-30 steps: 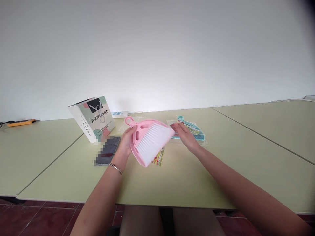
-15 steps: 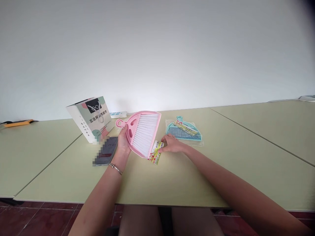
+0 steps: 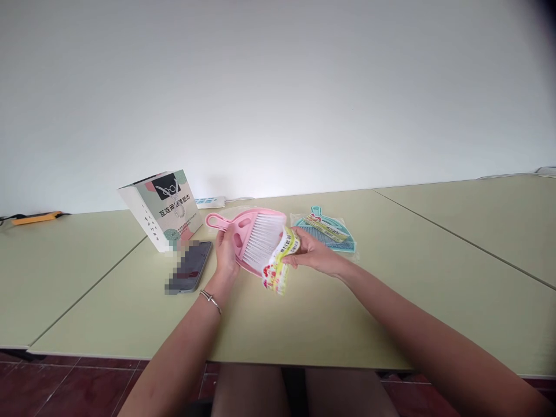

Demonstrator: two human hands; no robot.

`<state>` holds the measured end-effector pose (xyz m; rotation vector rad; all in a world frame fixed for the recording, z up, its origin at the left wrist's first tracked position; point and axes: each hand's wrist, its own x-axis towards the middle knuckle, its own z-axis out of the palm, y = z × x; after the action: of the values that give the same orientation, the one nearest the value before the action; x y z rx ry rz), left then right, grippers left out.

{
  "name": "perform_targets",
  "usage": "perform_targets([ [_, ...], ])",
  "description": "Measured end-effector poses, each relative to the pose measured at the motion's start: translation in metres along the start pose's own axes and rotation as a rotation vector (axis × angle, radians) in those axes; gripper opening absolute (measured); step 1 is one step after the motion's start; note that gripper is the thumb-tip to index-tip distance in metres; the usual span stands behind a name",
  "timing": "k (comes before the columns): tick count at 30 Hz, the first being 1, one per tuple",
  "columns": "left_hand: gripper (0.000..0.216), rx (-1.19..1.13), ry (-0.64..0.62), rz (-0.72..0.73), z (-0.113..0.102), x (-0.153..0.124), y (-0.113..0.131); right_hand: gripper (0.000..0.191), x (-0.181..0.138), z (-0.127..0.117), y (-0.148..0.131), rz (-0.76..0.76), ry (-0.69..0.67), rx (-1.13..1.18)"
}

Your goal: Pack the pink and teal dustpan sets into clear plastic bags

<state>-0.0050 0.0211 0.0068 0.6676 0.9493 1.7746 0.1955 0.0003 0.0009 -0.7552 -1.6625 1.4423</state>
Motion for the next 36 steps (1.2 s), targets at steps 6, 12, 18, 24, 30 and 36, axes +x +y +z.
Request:
perform_targets([
  [6,0.028,0.051,-0.207,-0.171,0.009,-0.014,-0.010,0.061,0.011,0.007,0.023,0.018,0.301,-0.157],
  [12,0.027,0.054,-0.178,-0.211,0.009,-0.013,-0.012,0.066,0.011,0.005,0.026,0.009,0.534,-0.350],
  [18,0.029,0.015,-0.244,-0.206,0.007,-0.012,-0.012,0.093,0.010,0.006,0.023,0.132,0.735,-0.073],
  [24,0.046,0.112,-0.387,-0.166,0.008,-0.010,-0.010,0.033,0.008,0.001,0.021,0.317,0.281,0.455],
  [30,0.054,1.176,-0.278,0.135,-0.007,0.036,-0.022,0.025,0.011,-0.022,0.019,0.220,0.582,0.586],
  [36,0.046,1.784,-0.314,0.241,-0.013,0.049,-0.031,0.026,0.010,-0.040,0.021,0.142,0.808,0.637],
])
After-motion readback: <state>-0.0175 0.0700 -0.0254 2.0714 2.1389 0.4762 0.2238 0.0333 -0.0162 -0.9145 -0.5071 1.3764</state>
